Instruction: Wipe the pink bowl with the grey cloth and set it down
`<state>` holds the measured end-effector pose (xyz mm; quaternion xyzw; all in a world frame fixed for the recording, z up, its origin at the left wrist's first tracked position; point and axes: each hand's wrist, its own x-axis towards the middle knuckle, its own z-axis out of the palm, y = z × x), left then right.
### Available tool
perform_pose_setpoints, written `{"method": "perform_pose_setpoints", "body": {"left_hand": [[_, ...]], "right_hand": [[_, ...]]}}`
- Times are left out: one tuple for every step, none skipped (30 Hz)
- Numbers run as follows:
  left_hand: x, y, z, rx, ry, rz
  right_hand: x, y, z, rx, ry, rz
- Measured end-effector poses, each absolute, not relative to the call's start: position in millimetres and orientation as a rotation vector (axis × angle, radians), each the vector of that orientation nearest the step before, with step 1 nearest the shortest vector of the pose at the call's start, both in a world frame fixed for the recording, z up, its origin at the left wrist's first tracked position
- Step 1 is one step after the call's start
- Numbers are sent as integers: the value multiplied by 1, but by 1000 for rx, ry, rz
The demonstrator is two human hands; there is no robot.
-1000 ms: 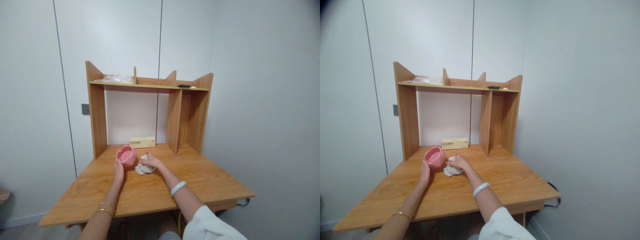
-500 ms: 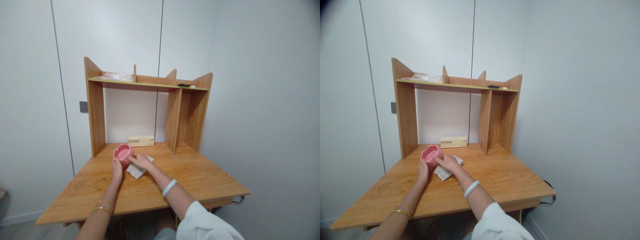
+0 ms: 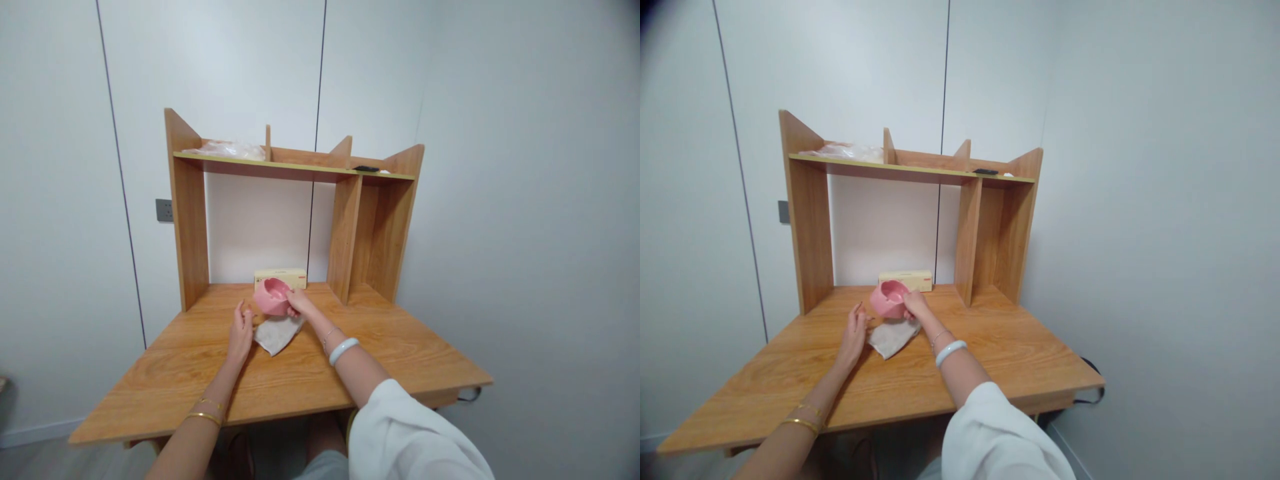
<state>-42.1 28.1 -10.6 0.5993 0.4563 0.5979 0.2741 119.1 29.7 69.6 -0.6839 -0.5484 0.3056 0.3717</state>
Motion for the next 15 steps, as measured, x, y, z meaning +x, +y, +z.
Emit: {"method": "perform_pose_setpoints", "body": {"left_hand": [[-42,29,-10,1645,1258,1610],[-43,30,-10,1688,1296,1605],[-43,32,-10,1738,1336,1585],[-43,34,-11,1792,1373,1546],[-43,36,-11,1842,1405,1492],[-43,37,-11,1880,1432,1438],[-43,38,-12,1906,1452,1393],[-42,38,-12,1920,1465,1362],[-41,38,-12,1925,1469,1342],[-41,37,-12,1923,1467,1325],[-40,36,-12,1919,1458,1305],[-40,35,-11,1916,1445,1282],[-39,33,-11,1914,1432,1258],[-39,32,-10,1911,1418,1236],[-39,31,-9,1908,1405,1220]], "right_hand": [[133,32,71,-1759,-1301,859],[147,34,72,-1770,-1257,871],[161,35,72,-1775,-1234,866],[175,34,72,-1792,-1191,851],[188,34,71,-1827,-1074,827],[199,32,69,-1853,-1028,809],[209,31,66,-1880,-983,790],[218,29,63,-1909,-938,774],[224,27,60,-1934,-909,764],[229,26,56,-1955,-880,757],[233,24,52,-1973,-857,754],[235,23,49,-1983,-838,753],[236,23,47,-1994,-822,754],[236,22,45,-2007,-814,758],[236,22,45,-2025,-825,757]]}}
